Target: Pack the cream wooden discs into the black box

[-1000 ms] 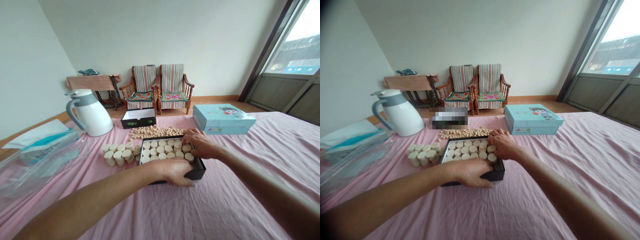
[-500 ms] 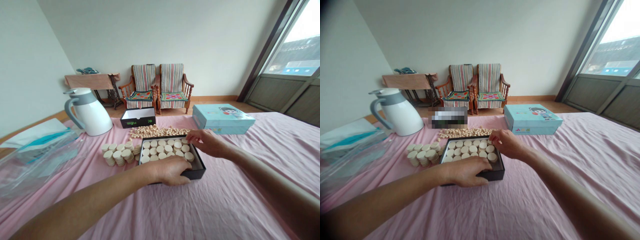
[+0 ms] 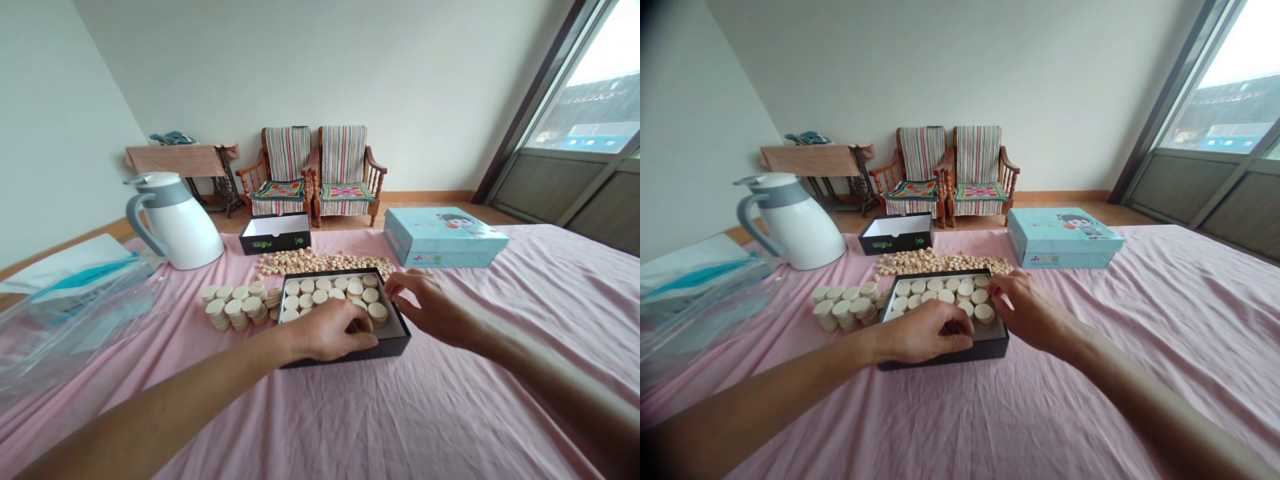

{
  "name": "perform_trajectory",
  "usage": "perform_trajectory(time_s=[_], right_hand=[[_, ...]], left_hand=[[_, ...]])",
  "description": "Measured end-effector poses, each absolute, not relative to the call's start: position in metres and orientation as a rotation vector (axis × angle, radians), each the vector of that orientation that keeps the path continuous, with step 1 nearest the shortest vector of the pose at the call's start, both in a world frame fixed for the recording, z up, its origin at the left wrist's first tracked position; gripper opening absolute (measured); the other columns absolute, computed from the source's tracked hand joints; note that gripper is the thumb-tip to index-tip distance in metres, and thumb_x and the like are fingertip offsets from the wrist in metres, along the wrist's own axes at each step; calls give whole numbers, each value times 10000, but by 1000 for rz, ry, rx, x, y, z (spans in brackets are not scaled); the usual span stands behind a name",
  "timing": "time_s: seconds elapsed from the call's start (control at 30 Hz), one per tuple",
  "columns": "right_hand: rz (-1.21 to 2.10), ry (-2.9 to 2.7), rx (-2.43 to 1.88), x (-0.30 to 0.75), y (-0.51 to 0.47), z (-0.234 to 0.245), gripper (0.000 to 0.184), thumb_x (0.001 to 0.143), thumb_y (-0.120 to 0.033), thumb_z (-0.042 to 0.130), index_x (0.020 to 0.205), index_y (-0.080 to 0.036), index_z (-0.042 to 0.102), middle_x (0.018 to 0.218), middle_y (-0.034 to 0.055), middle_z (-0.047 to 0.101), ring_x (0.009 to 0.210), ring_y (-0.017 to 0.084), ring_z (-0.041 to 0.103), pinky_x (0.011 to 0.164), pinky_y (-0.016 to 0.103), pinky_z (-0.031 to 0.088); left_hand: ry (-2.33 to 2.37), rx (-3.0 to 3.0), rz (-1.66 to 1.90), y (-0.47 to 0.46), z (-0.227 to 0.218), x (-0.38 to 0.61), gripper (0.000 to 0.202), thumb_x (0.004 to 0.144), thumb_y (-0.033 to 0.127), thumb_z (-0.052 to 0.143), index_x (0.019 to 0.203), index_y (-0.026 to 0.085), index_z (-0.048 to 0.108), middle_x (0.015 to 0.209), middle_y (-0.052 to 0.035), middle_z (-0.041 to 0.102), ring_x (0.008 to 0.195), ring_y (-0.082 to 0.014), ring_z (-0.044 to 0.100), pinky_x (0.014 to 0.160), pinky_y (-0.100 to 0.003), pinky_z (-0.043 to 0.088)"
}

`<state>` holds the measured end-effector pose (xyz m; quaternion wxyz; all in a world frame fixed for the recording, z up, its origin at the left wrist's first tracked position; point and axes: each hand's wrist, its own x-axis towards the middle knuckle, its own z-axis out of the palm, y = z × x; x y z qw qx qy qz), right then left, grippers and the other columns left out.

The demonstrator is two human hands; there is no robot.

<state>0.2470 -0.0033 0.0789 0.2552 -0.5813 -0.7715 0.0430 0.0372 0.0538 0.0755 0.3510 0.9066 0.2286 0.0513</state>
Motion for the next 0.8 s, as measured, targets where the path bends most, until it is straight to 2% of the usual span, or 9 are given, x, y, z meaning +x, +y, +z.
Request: perform_trajectory(time_s=[0.07, 0.17, 0.23, 0.37, 0.47, 0.63, 0.8], right_hand=[[90, -2020, -1572, 251, -4, 79, 191, 765, -129, 446, 861, -194, 598, 839, 49, 671, 823, 192, 601, 756, 315, 433], [137, -1907, -1571, 259, -1, 77, 193, 764, -137, 458, 876, -196, 604, 835, 41, 678, 807, 185, 611, 759, 313, 444], [206, -1864, -1569, 262, 1, 74, 174, 773, -151, 466, 864, -199, 606, 822, 36, 682, 786, 180, 617, 736, 305, 451], [257, -1883, -1550, 259, 5, 68, 173, 780, -134, 454, 837, -204, 602, 809, 29, 677, 783, 174, 612, 736, 302, 442], [181, -2010, -1528, 251, 1, 66, 187, 786, -109, 437, 812, -210, 592, 784, 23, 654, 804, 178, 583, 769, 313, 410], [10, -2189, -1630, 240, -13, 72, 169, 785, -88, 427, 796, -194, 558, 762, 39, 603, 732, 167, 529, 720, 309, 353], [-46, -2388, -1668, 234, -21, 79, 216, 714, -26, 440, 723, -194, 575, 688, 30, 604, 751, 178, 528, 761, 331, 299]], left_hand=[[652, 2302, 203, 55, 77, 35, 226, 791, 300, 614, 936, 137, 671, 826, -39, 700, 718, -140, 631, 628, -213, 446], [707, 2256, 262, 58, 81, 34, 187, 725, 139, 610, 901, 124, 671, 796, -33, 688, 719, -135, 626, 628, -203, 444], [734, 2266, 335, 60, 84, 33, 171, 716, 102, 585, 859, 133, 675, 757, -17, 673, 690, -121, 609, 617, -198, 432], [811, 2370, 437, 62, 88, 32, 108, 756, 167, 584, 824, 154, 666, 692, 5, 634, 629, -113, 559, 579, -210, 394], [764, 2415, 372, 59, 89, 33, 83, 772, 164, 572, 817, 157, 641, 733, -4, 647, 681, -126, 582, 614, -217, 404], [707, 2487, 305, 50, 87, 38, 78, 806, 175, 535, 825, 168, 610, 785, -23, 667, 728, -152, 614, 633, -231, 416], [797, 2493, 376, 52, 86, 42, 113, 781, 164, 539, 858, 176, 621, 820, -28, 680, 763, -172, 625, 655, -248, 424]])
